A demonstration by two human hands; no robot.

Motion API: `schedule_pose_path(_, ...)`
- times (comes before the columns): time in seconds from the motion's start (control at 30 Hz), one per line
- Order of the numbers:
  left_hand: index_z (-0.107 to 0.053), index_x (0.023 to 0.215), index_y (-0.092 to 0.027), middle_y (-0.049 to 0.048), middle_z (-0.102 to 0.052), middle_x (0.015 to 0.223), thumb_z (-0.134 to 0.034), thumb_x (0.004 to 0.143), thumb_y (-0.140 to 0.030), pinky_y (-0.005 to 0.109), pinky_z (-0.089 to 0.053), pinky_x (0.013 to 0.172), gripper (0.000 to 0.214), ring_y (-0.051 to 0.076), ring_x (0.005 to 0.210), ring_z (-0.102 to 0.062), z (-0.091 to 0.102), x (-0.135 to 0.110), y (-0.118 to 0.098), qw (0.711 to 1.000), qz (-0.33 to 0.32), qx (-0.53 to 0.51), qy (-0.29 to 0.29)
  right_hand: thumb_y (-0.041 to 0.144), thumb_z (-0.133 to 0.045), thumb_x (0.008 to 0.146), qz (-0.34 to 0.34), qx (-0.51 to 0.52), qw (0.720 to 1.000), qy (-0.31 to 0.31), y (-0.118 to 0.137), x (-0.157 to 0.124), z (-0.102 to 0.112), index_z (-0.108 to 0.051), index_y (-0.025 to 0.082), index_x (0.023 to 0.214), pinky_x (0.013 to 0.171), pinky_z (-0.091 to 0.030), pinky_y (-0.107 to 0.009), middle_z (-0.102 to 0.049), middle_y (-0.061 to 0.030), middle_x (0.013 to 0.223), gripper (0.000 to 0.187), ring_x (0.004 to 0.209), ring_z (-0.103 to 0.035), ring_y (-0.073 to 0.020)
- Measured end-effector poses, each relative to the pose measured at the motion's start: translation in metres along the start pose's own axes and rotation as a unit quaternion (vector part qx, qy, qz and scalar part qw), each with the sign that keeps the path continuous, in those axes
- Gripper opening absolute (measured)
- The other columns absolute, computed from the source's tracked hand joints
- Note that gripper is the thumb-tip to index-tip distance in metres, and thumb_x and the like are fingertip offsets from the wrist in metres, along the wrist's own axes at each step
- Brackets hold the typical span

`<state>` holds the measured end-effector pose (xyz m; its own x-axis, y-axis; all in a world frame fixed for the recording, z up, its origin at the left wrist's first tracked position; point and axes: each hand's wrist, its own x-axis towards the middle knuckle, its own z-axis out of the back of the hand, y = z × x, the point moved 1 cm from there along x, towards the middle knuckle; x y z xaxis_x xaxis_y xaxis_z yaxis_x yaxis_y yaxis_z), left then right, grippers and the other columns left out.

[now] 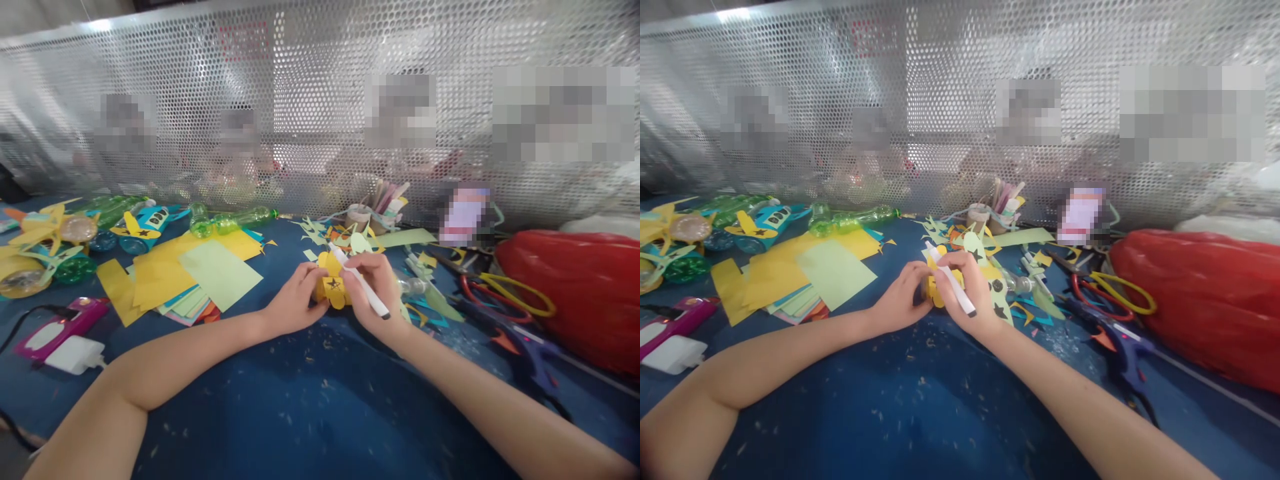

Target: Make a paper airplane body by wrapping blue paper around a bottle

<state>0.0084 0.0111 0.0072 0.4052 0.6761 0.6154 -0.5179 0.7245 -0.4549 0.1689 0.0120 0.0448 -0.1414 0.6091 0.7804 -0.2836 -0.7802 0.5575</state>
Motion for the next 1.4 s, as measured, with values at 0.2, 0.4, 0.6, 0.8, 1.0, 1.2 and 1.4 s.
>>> schedule_pose_path(0.2,-0.038,0.116,-0.021,0.0118,-0.047,0.117,-0.059,0.075,-0.014,0.049,-0.043,0.101,0.047,0.027,0.117,-0.047,0.003,0.001,0.004,0.998,0.029,0.004,-0.051,0.030,-0.046,0.093,-0.073,0.071,0.995,0.018,-0.013,-0.001,0.008,-0.052,0.024,0.094,0.054,-0.042,-0.029,-0.057,0.0016,0.069,0.009,0.058,-0.052,-0.0137)
schedule_pose_path(0.4,-0.039,0.114,-0.020,0.0114,-0.049,0.119,-0.060,0.074,-0.013,0.049,-0.041,0.103,0.046,0.026,0.119,-0.049,0.003,0.002,0.013,0.992,0.096,-0.033,-0.075,0.030,-0.051,0.089,-0.163,0.122,0.978,0.031,-0.013,-0.001,-0.001,-0.049,0.023,0.072,0.049,-0.036,-0.027,-0.047,0.0039,0.056,0.018,0.052,-0.044,-0.0127)
schedule_pose_path(0.6,-0.038,0.114,-0.021,0.0094,-0.052,0.120,-0.066,0.073,-0.017,0.046,-0.044,0.102,0.049,0.023,0.116,-0.055,0.001,0.003,0.020,0.978,0.138,-0.126,-0.091,0.030,-0.046,0.090,-0.205,0.140,0.968,0.028,-0.017,-0.003,-0.006,-0.048,0.024,0.074,0.047,-0.035,-0.027,-0.045,0.0045,0.054,0.017,0.049,-0.042,-0.0133)
schedule_pose_path(0.8,-0.039,0.115,-0.021,0.0107,-0.053,0.124,-0.068,0.074,-0.017,0.046,-0.043,0.104,0.050,0.023,0.118,-0.054,0.002,0.004,0.019,0.971,0.148,-0.164,-0.087,0.028,-0.051,0.086,-0.170,0.099,0.980,0.023,-0.012,0.003,0.000,-0.049,0.024,0.074,0.051,-0.037,-0.027,-0.047,0.0038,0.060,0.014,0.054,-0.044,-0.0131)
schedule_pose_path(1.0,-0.038,0.114,-0.022,0.0097,-0.053,0.122,-0.069,0.073,-0.019,0.046,-0.045,0.103,0.052,0.023,0.119,-0.053,0.003,0.004,0.016,0.969,0.143,-0.179,-0.091,0.026,-0.051,0.086,-0.177,0.079,0.980,0.042,-0.007,0.009,0.002,-0.045,0.023,0.070,0.049,-0.033,-0.026,-0.046,0.0047,0.056,0.018,0.051,-0.042,-0.0116)
schedule_pose_path(1.2,-0.036,0.120,-0.022,0.0106,-0.051,0.125,-0.073,0.067,-0.016,0.049,-0.043,0.103,0.064,0.024,0.119,-0.052,0.002,0.004,0.020,0.967,0.155,-0.179,-0.097,0.020,-0.053,0.081,-0.194,0.092,0.975,0.061,-0.012,0.013,0.002,-0.044,0.024,0.072,0.048,-0.035,-0.026,-0.050,0.0054,0.054,0.013,0.050,-0.045,-0.0116)
schedule_pose_path(1.4,-0.036,0.129,-0.022,0.0128,-0.044,0.133,-0.076,0.067,-0.021,0.049,-0.044,0.102,0.074,0.025,0.119,-0.052,-0.001,0.002,0.027,0.967,0.170,-0.169,-0.091,0.022,-0.053,0.082,-0.210,0.075,0.972,0.072,-0.010,0.015,0.004,-0.043,0.023,0.069,0.048,-0.034,-0.026,-0.051,0.0053,0.052,0.016,0.049,-0.046,-0.0113)
